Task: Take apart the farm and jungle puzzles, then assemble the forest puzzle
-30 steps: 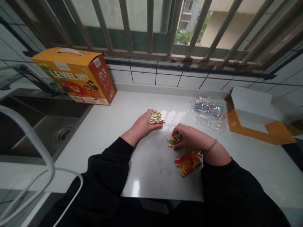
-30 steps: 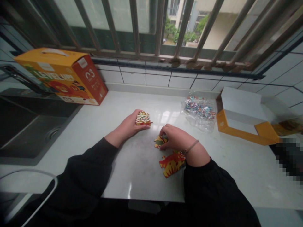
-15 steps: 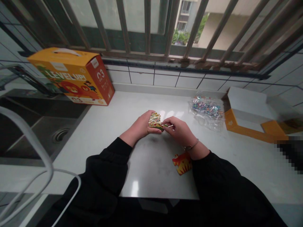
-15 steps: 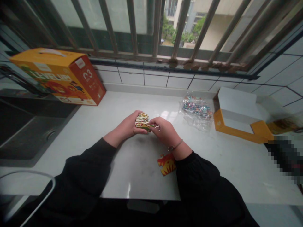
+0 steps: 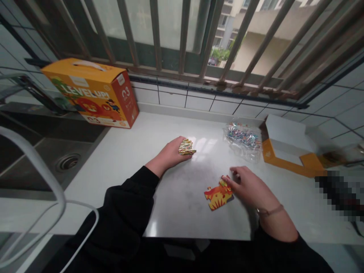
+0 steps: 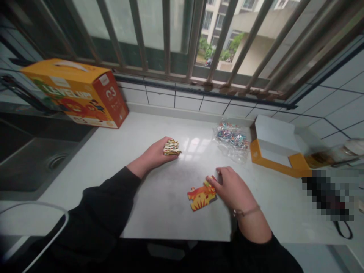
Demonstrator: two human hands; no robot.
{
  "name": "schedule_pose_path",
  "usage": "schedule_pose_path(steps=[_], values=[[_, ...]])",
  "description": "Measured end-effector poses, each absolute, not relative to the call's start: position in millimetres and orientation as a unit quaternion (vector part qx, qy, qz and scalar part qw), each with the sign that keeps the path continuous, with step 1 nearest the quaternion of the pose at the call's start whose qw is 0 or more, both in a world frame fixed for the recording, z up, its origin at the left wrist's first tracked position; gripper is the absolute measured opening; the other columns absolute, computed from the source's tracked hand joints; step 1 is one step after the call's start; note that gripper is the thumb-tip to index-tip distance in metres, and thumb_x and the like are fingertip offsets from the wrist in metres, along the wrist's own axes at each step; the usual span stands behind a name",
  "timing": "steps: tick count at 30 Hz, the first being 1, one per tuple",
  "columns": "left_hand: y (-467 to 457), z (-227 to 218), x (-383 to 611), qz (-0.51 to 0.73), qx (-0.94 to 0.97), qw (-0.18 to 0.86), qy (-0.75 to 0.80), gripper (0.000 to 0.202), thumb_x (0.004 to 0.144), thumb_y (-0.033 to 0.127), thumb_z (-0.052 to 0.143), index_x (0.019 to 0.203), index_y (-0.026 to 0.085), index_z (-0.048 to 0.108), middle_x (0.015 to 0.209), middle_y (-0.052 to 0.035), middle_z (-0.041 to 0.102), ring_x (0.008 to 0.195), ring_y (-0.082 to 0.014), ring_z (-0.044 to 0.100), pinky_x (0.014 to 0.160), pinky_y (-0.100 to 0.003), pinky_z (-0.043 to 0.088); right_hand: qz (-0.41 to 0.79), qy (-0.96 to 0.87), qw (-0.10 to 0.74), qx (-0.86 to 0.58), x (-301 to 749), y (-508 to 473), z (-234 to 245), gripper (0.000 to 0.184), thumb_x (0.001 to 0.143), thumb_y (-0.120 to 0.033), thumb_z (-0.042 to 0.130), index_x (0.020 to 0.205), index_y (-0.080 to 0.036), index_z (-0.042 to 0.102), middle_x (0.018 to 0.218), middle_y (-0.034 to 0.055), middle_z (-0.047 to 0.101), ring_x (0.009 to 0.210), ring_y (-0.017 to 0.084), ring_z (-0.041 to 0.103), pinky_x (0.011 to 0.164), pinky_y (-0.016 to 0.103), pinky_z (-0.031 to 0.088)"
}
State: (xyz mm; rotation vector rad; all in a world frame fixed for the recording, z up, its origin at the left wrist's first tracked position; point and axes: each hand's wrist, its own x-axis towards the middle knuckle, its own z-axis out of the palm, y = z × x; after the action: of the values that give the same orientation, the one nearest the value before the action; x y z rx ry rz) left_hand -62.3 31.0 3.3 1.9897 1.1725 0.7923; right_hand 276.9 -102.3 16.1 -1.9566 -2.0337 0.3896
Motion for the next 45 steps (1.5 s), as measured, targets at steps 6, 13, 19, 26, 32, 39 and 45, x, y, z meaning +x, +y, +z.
schedule_pose_path(steps=[6,13,19,26,32,39,45], values=[[31.6,2.6,-62.4,0.311,0.770,0.334,0.447,0.048,0.084,0.041,0.091,0.120,0.027,0.063,0.115,-0.0058,0.078,0.103,-0.0297,0.074,0.092,-0.045,0.056,0.167,-0.683,0.189,-0.685,250.8,-146.6,-4.6,0.043,0.087,-0.035,0.089,0.126,-0.025,0.074,0.117,0.0138,0.077,0.105,0.035,0.078,0.095,0.049,0.064],[31.6,3.5,-63.2,0.309,0.768,0.336,0.449,0.045,0.083,0.042,0.091,0.117,0.028,0.064,0.112,-0.0049,0.078,0.102,-0.0296,0.073,0.093,-0.045,0.056,0.203,-0.715,0.137,-0.655,223.3,-105.6,6.9,0.029,0.079,-0.029,0.096,0.098,-0.022,0.075,0.101,0.0083,0.076,0.092,0.028,0.076,0.080,0.038,0.059],[34.4,0.9,-63.4,0.317,0.760,0.330,0.461,0.050,0.080,0.039,0.093,0.119,0.028,0.064,0.115,-0.0052,0.078,0.106,-0.0305,0.073,0.095,-0.046,0.056,0.228,-0.702,0.154,-0.657,204.8,-31.5,5.6,0.026,0.082,-0.028,0.093,0.093,-0.024,0.070,0.093,0.0058,0.080,0.086,0.026,0.074,0.073,0.033,0.051],[37.9,-5.1,-63.6,0.324,0.743,0.366,0.457,0.057,0.080,0.038,0.095,0.124,0.028,0.061,0.120,-0.0057,0.078,0.109,-0.0299,0.075,0.094,-0.045,0.058,0.150,-0.711,0.370,-0.579,204.3,3.7,-2.4,0.022,0.107,-0.033,0.060,0.119,-0.022,0.075,0.111,0.0118,0.076,0.098,0.027,0.070,0.090,0.041,0.057],[41.9,-10.4,-64.1,0.332,0.726,0.399,0.451,0.071,0.075,0.038,0.100,0.130,0.027,0.057,0.124,-0.0079,0.079,0.114,-0.0316,0.076,0.096,-0.046,0.059,0.200,-0.747,0.391,-0.499,195.2,-15.0,5.2,0.023,0.107,-0.037,0.062,0.121,-0.024,0.074,0.110,0.0097,0.077,0.095,0.025,0.071,0.087,0.039,0.058],[43.1,-12.8,-64.3,0.335,0.719,0.415,0.446,0.072,0.075,0.040,0.101,0.130,0.027,0.056,0.125,-0.0085,0.078,0.116,-0.0323,0.076,0.098,-0.047,0.058,0.153,-0.698,0.475,-0.514,198.2,-15.5,4.6,0.015,0.106,-0.036,0.056,0.110,-0.025,0.066,0.098,0.0056,0.072,0.084,0.022,0.068,0.080,0.038,0.056],[44.6,-13.3,-65.2,0.326,0.737,0.366,0.465,0.091,0.060,0.039,0.110,0.134,0.028,0.057,0.129,-0.0087,0.075,0.119,-0.0350,0.074,0.102,-0.050,0.058,0.145,-0.766,0.428,-0.457,185.5,-7.7,-7.4,0.012,0.102,-0.027,0.062,0.106,-0.023,0.072,0.095,0.0063,0.071,0.087,0.022,0.068,0.081,0.036,0.056]])
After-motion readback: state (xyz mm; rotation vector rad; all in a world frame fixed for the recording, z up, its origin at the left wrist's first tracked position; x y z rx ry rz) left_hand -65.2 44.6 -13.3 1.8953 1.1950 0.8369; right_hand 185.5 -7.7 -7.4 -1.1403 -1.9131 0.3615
